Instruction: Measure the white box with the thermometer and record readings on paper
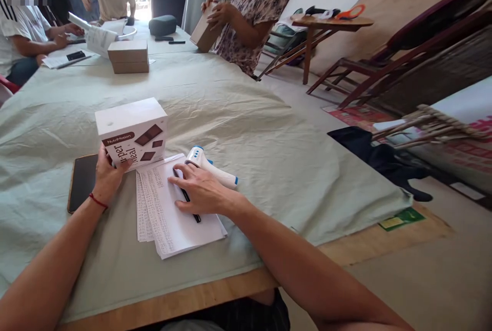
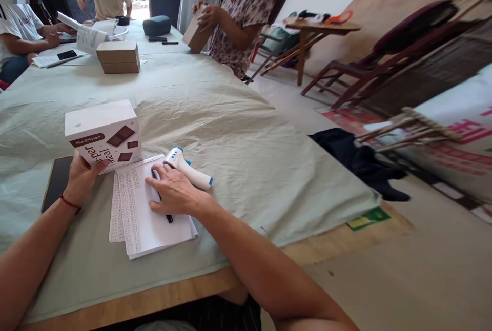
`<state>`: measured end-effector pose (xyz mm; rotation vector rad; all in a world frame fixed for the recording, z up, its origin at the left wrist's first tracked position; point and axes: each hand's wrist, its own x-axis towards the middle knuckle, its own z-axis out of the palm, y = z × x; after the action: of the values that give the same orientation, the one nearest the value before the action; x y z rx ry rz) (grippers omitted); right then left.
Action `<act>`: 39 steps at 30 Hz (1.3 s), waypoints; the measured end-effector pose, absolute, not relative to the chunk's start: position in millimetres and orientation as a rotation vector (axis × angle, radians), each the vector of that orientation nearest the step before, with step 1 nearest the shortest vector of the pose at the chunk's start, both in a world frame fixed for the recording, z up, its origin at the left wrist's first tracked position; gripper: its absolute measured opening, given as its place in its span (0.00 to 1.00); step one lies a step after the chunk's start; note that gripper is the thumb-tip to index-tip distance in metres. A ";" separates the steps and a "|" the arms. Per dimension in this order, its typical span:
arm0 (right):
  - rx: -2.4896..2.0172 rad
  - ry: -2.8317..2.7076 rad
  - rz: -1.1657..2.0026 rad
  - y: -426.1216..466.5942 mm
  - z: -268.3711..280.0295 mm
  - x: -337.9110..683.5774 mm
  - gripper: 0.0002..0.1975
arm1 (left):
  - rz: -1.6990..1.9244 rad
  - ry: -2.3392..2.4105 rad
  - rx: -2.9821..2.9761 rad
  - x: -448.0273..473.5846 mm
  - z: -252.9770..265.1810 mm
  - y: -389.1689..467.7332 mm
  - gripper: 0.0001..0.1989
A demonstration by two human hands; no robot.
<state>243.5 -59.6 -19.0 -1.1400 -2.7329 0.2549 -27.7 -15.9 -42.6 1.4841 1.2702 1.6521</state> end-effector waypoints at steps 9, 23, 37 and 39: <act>-1.181 -2.736 0.276 -61.5 -18.6 241.3 0.34 | 1.814 1.369 1.389 -12.7 -26.7 -32.8 0.26; -1.207 -2.629 0.340 -66.0 -4.4 244.1 0.27 | 1.576 1.515 1.640 8.2 -26.6 -50.0 0.26; -2.089 -2.376 0.469 -30.5 0.3 287.2 0.08 | 1.547 1.378 1.554 10.6 -26.9 -48.5 0.27; -2.098 -2.289 0.493 -30.1 0.8 287.1 0.08 | 1.554 1.374 1.528 10.8 -27.2 -48.2 0.28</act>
<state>287.1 -30.1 0.8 -2.0975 -2.2890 0.4932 10.8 -48.2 -27.2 1.5282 1.3745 1.5540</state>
